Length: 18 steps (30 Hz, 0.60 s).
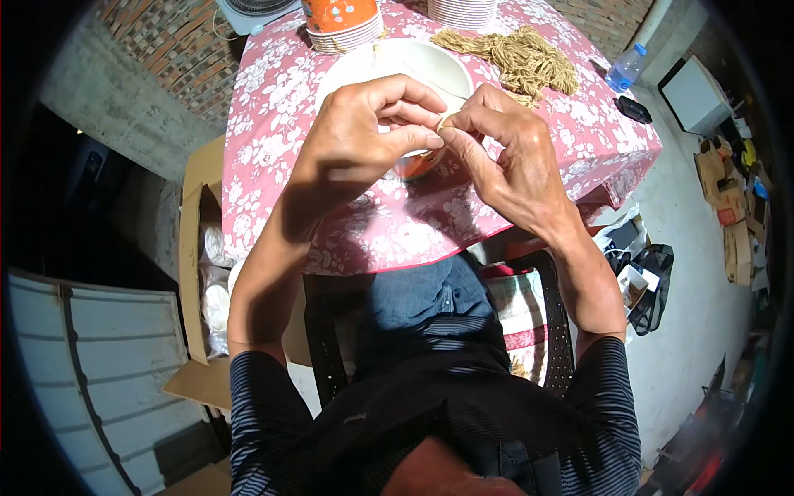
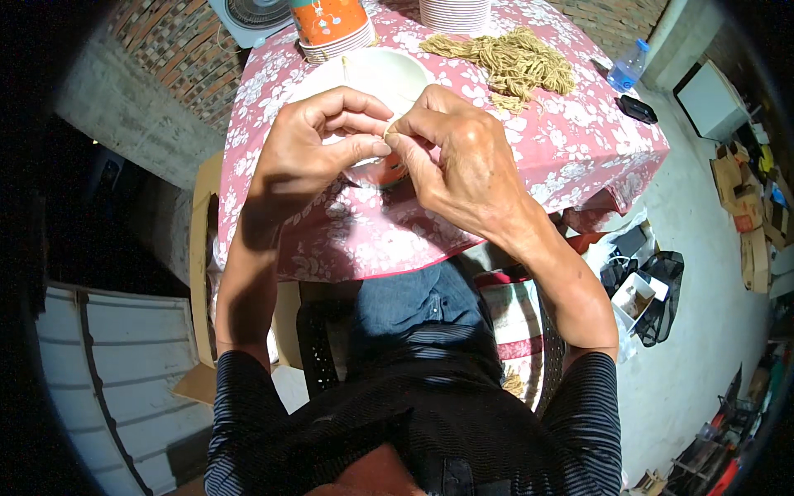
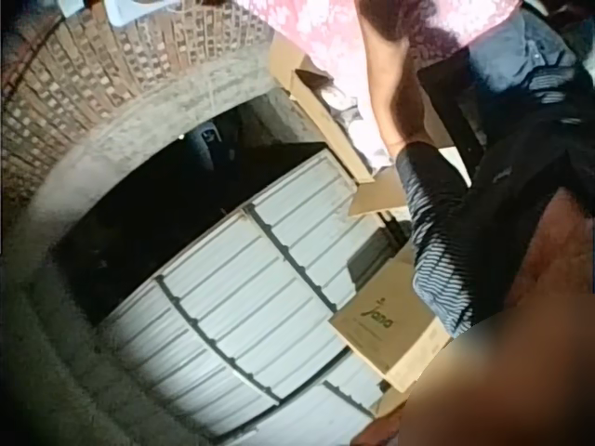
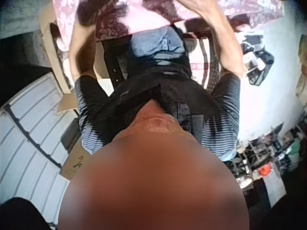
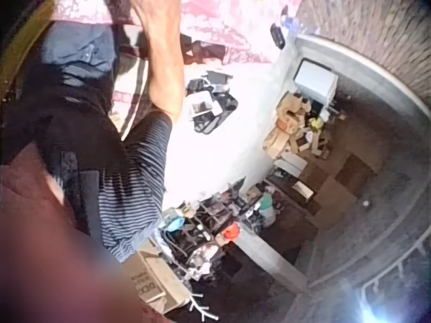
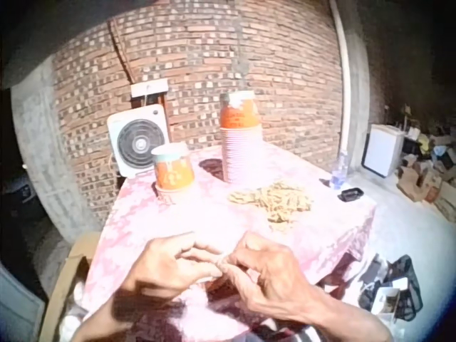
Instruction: The person is manually attaching paper handles to paper bowls at a table.
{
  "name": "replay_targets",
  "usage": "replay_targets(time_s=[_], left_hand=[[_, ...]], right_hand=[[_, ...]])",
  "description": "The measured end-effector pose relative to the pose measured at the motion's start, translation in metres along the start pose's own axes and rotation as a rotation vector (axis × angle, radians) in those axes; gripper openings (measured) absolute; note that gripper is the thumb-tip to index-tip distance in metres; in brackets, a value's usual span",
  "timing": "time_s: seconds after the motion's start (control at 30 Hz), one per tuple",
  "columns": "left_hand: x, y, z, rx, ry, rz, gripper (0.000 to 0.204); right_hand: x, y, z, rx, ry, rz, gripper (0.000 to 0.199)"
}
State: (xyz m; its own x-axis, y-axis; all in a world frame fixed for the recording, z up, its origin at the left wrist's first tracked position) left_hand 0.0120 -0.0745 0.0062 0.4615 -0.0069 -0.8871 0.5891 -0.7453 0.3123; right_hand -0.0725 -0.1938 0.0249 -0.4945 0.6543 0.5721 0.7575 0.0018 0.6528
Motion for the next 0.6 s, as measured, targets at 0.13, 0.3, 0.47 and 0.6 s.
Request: replay_targets(time_s=[0.13,0.3,0.47,0.6], left_hand=[[-0.002,0.001,0.002,-0.020,-0.029,-0.029,0.025],[0.000,0.003,-0.001,-0.010,-0.021,-0.052,0.025],[0.009,0.004,-0.004,-0.010,-0.106,-0.114,0.023],[0.008,0.006,-0.007,-0.011,-0.299,-0.128,0.026]], right_hand=[[0.000,-0.002,-0.003,0.006,0.010,0.016,0.009],[-0.001,-0.004,-0.009,0.006,0.019,0.011,0.009],[-0.002,-0.006,-0.011,0.014,0.016,0.009,0.010],[-0.002,-0.008,-0.013,0.022,0.011,0.001,0.010]])
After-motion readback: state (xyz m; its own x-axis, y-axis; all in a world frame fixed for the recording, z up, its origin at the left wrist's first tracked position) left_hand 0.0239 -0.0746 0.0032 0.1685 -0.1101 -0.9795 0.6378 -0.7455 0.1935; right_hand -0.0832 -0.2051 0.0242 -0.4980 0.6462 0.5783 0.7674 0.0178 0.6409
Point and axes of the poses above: each hand's wrist, its own y-axis towards the middle knuckle, its own z-axis out of the palm, x = y × z, the point moved 9 cm from there along y, towards the middle knuckle, and after that the axes turned 3 degrees about z, right-handed, at the moved point
